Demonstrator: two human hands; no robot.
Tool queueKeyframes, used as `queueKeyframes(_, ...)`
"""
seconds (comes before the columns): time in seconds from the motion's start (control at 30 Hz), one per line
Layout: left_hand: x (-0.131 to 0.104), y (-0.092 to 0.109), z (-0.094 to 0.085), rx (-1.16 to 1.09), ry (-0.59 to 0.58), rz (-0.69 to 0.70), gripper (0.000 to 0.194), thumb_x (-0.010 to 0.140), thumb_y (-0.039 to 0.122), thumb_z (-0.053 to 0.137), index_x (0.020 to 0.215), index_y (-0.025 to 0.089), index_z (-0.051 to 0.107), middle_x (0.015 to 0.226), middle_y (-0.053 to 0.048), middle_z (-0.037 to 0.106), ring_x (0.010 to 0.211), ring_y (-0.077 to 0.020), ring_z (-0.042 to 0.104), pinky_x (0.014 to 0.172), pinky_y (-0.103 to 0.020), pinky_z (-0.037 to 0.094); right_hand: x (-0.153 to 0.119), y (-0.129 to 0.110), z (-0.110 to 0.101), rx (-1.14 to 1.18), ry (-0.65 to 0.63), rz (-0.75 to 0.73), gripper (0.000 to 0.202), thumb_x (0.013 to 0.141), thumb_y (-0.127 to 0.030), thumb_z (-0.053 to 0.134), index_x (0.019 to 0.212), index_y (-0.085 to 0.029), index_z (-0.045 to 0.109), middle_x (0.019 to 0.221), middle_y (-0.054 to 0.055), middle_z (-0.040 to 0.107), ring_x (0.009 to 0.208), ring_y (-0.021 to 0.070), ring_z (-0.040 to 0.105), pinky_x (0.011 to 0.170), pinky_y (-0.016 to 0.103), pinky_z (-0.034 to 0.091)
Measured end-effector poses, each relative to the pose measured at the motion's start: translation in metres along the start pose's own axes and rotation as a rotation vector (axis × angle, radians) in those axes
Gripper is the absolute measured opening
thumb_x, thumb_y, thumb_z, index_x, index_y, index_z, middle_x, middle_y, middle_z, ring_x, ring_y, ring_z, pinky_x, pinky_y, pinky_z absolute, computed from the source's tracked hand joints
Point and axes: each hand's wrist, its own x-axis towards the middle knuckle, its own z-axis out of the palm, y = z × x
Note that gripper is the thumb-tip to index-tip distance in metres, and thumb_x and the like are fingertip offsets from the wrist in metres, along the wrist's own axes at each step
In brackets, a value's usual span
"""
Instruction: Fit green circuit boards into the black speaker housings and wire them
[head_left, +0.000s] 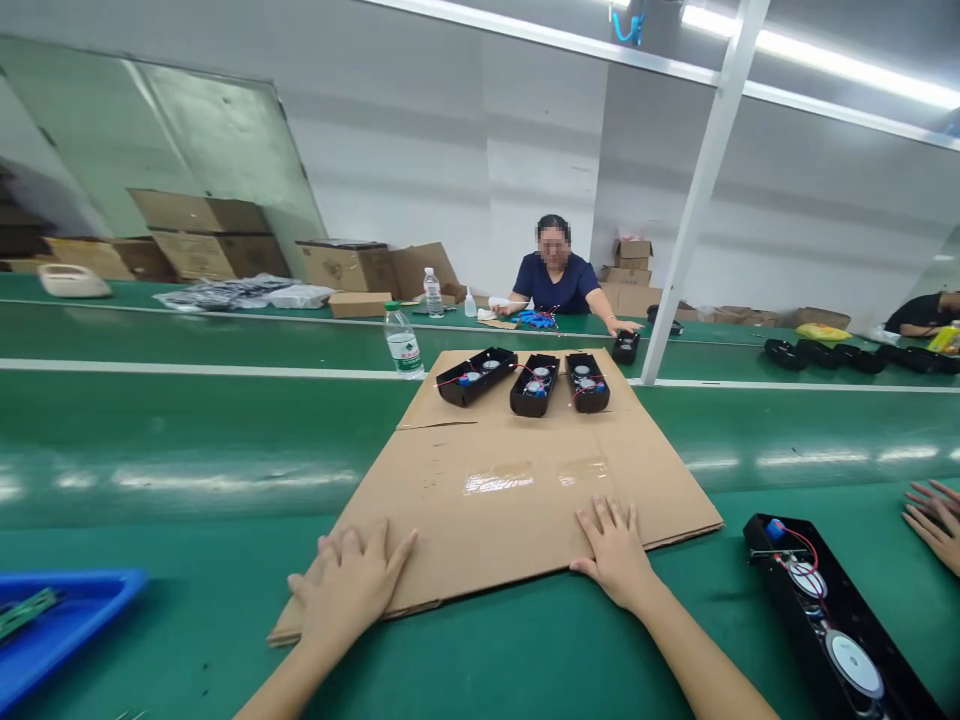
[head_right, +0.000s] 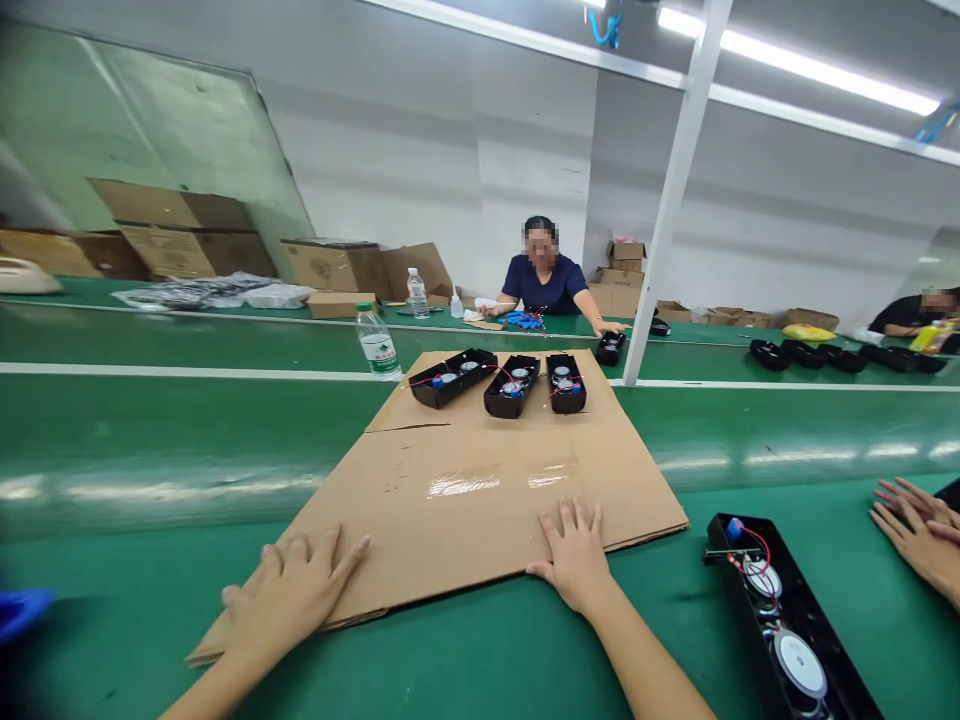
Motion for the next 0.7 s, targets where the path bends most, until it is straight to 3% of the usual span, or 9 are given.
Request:
queueKeyframes(0.07, -0.009, 0.015, -0.013, 0.003, -0.077, -0.023, 0.06, 0.085, 0.042, 0.007, 0.141, 0.02, 0.014, 0.14, -0.008, 0.008, 0.131, -0.0305, 0.003, 0.102, -0.054, 0.013, -0.001, -0.001, 0.001, 0.027, 0.0, -0.003, 0.089, 0.071, -0.076, -0.005, 0.141, -0.026, 0.02, 0.142, 0.008, 0.004, 0.131, 0.0292, 0.002, 0.099, 0.054, -0.003)
queueKeyframes(0.2, -0.015, 0.018, -0.023, -0.021, -0.087, -0.008, 0.06, 0.085, 0.042, 0.001, 0.138, 0.022, 0.017, 0.141, -0.001, 0.008, 0.132, -0.0256, 0.001, 0.105, -0.051, 0.013, -0.003, -0.006, 0.002, 0.051, 0.033, -0.004, 0.08, 0.078, -0.074, 0.007, 0.14, -0.028, 0.023, 0.142, 0.008, 0.006, 0.131, 0.0294, 0.004, 0.099, 0.055, -0.004)
queueKeyframes(0.4, 0.009, 0.011, -0.023, 0.03, -0.045, 0.02, 0.054, 0.086, 0.044, 0.01, 0.134, 0.026, 0.027, 0.141, 0.009, 0.011, 0.133, -0.0092, 0.004, 0.109, -0.042, 0.016, -0.003, -0.02, 0.0, 0.071, 0.038, 0.007, 0.082, 0.077, -0.075, 0.019, 0.141, -0.025, 0.02, 0.141, 0.012, 0.003, 0.13, 0.0336, 0.004, 0.096, 0.056, -0.009)
queueKeyframes(0.57, 0.034, 0.011, -0.02, 0.059, -0.015, 0.097, 0.056, 0.084, 0.048, 0.011, 0.134, 0.027, 0.026, 0.141, 0.011, 0.007, 0.133, -0.0072, 0.002, 0.108, -0.043, 0.019, -0.002, -0.027, 0.004, 0.067, 0.05, 0.049, 0.078, 0.078, -0.073, 0.018, 0.141, -0.026, 0.023, 0.141, 0.012, 0.01, 0.129, 0.0339, 0.007, 0.097, 0.057, -0.005)
queueKeyframes(0.7, 0.035, 0.014, -0.015, 0.062, 0.017, 0.102, 0.061, 0.081, 0.053, 0.014, 0.136, 0.028, 0.02, 0.142, 0.009, 0.009, 0.133, -0.0107, 0.007, 0.107, -0.044, 0.02, 0.002, -0.012, 0.004, 0.06, 0.088, 0.073, 0.077, 0.074, -0.073, 0.036, 0.137, -0.028, 0.032, 0.14, 0.005, 0.019, 0.126, 0.0297, 0.018, 0.098, 0.056, 0.009)
